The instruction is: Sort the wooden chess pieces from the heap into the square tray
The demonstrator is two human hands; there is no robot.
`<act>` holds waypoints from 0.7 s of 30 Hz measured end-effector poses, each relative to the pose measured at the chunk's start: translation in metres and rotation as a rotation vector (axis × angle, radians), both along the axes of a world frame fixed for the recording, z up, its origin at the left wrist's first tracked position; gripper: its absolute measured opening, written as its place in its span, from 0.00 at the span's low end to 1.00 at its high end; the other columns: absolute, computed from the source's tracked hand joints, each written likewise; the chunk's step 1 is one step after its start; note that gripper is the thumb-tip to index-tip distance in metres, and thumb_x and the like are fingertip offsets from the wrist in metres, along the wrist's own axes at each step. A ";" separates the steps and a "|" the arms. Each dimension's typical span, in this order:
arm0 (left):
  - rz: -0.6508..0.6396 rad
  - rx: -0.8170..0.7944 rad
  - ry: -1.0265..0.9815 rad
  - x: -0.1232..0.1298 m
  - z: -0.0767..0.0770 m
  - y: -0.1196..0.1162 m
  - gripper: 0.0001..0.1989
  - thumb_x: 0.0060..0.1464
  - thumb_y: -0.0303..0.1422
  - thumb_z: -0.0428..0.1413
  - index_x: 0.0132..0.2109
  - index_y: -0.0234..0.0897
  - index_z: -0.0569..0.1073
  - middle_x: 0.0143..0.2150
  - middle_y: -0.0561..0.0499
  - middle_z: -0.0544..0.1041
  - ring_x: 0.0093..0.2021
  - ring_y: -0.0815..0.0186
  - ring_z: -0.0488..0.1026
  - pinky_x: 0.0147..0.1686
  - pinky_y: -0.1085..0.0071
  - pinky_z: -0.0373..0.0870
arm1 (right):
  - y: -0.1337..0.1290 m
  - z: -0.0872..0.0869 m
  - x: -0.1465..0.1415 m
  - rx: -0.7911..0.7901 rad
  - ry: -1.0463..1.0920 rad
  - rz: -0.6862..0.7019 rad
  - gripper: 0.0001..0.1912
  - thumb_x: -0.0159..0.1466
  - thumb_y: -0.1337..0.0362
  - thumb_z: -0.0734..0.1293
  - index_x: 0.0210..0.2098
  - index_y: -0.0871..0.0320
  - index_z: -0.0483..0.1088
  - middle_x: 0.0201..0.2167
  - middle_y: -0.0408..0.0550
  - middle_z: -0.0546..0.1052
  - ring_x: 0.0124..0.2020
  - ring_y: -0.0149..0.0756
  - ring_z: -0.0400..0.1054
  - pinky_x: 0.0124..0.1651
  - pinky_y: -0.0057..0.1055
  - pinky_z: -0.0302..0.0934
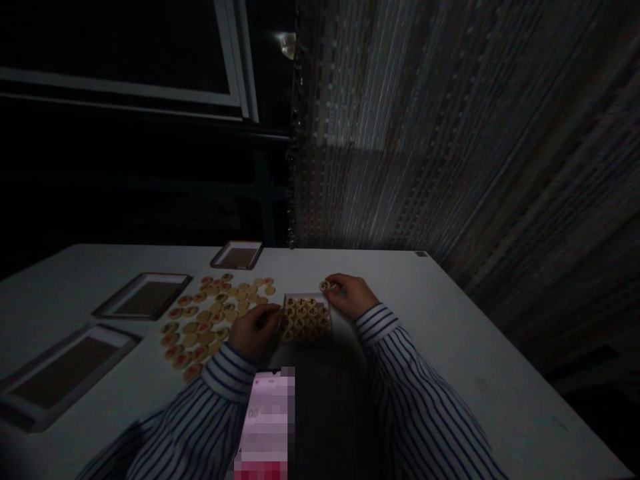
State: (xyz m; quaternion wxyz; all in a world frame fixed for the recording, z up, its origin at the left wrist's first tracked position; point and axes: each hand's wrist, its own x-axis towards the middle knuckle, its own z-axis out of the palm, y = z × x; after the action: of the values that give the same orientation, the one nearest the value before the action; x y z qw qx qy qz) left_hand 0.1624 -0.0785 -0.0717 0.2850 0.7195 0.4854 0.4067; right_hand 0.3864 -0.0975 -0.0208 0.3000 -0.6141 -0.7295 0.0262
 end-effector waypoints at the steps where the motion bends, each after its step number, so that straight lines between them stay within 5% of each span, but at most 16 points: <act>1: 0.005 0.001 0.007 0.000 0.000 0.000 0.12 0.46 0.36 0.51 0.36 0.37 0.74 0.31 0.48 0.76 0.32 0.64 0.72 0.34 0.68 0.67 | 0.003 0.001 0.000 -0.026 -0.035 -0.006 0.14 0.55 0.60 0.62 0.38 0.59 0.70 0.25 0.44 0.74 0.26 0.30 0.67 0.32 0.25 0.59; 21: -0.004 0.005 -0.002 0.001 -0.003 0.001 0.11 0.46 0.36 0.51 0.35 0.38 0.74 0.32 0.48 0.76 0.35 0.63 0.71 0.37 0.67 0.66 | 0.015 -0.002 -0.007 -0.280 -0.486 -0.036 0.16 0.57 0.55 0.58 0.39 0.55 0.69 0.34 0.48 0.74 0.36 0.36 0.67 0.36 0.28 0.56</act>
State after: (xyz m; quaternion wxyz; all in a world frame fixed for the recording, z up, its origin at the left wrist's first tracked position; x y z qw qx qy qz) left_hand 0.1631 -0.0771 -0.0751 0.2847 0.7208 0.4827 0.4080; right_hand 0.3792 -0.0828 -0.0228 0.0288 -0.6506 -0.7584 -0.0265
